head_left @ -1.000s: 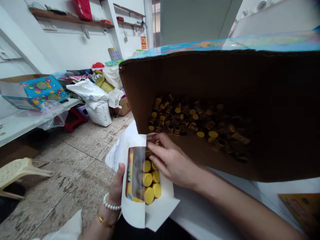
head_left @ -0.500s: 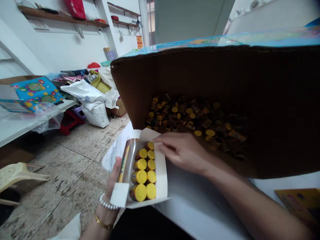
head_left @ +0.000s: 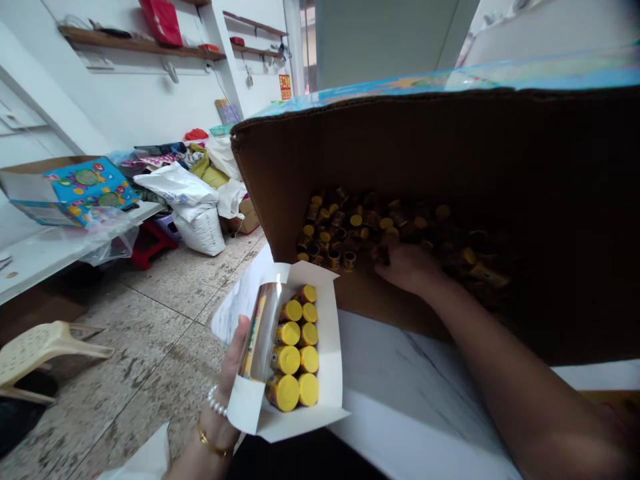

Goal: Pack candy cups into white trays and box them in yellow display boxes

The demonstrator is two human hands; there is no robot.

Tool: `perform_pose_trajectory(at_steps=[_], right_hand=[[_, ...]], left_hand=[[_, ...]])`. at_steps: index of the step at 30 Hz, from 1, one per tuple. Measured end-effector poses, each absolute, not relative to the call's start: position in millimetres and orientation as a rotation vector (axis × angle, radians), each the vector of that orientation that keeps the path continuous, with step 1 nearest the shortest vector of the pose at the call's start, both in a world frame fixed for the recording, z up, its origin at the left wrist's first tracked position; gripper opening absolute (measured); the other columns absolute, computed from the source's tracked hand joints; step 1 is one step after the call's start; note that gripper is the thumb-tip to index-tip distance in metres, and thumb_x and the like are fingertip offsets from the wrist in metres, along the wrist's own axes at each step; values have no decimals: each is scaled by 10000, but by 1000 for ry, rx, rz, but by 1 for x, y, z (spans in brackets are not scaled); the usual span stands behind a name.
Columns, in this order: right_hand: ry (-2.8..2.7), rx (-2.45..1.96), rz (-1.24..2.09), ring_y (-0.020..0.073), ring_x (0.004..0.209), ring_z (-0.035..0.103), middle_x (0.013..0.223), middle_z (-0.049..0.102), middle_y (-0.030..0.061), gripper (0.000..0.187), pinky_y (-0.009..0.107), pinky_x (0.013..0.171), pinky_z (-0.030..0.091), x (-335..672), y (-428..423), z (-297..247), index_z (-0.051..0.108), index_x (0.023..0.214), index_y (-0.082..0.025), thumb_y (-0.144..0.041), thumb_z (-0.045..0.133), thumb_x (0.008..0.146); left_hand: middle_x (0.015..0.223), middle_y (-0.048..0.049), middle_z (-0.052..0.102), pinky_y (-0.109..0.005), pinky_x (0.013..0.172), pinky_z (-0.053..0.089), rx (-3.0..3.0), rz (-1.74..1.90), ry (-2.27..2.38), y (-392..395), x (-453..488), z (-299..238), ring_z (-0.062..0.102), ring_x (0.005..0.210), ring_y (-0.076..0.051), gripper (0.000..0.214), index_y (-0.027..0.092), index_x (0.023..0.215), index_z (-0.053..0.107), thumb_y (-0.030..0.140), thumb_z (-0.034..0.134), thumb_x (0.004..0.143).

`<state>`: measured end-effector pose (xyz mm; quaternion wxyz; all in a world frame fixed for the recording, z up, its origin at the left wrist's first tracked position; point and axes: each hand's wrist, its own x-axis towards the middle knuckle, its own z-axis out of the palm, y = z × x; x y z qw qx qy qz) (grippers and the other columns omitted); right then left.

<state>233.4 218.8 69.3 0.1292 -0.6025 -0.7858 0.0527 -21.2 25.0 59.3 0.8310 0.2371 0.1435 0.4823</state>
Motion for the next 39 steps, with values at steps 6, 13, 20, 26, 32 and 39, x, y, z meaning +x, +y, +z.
perform_pose_trajectory(at_steps=[6, 13, 20, 26, 32, 39], right_hand=[[-2012, -1067, 871, 193, 781, 676, 939, 702, 39, 252, 334, 700, 537, 206, 172, 107, 603, 1029, -233, -269, 628, 781], [-1883, -726, 1420, 170, 1058, 640, 1149, 657, 41, 446, 329, 910, 527, 190, 151, 116, 570, 1243, -253, -198, 610, 803], [-1827, -750, 1467, 187, 998, 667, 1114, 678, 54, 410, 318, 835, 551, 181, 140, 112, 579, 1208, -245, -226, 656, 806], [-2170, -858, 926, 201, 1003, 659, 1039, 704, 30, 153, 345, 900, 501, 190, 141, 122, 705, 936, -243, -223, 569, 870], [-2403, -1315, 208, 246, 858, 676, 956, 730, 71, 270, 341, 729, 486, 201, 152, 118, 656, 1110, -201, -266, 593, 856], [-2727, -1582, 300, 239, 715, 666, 902, 732, 74, 487, 301, 570, 422, 251, 144, 133, 682, 1139, -265, -480, 759, 709]], left_hand=[[1343, -79, 654, -432, 1176, 304, 500, 1130, 223, 34, -37, 21, 533, 1316, -283, 586, 236, 1438, 502, 562, 289, 1000], [1330, -98, 660, -444, 1157, 339, 426, 1067, 233, 35, -45, 8, 534, 1315, -298, 617, 210, 1390, 556, 604, 319, 978], [1339, -107, 650, -428, 1153, 317, 444, 1023, 160, 33, -44, 8, 480, 1357, -317, 652, 162, 1264, 665, 607, 278, 987], [1373, -101, 628, -441, 1170, 302, 461, 1053, 152, 33, -43, 11, 472, 1364, -321, 678, 205, 1311, 628, 653, 256, 965], [1358, -103, 637, -451, 1159, 318, 452, 1097, 180, 31, -43, 6, 479, 1360, -314, 678, 188, 1294, 644, 597, 193, 997], [1407, -71, 605, -444, 1212, 210, 449, 1100, 70, 31, -43, 5, 385, 1430, -283, 647, 241, 1360, 595, 589, 190, 995]])
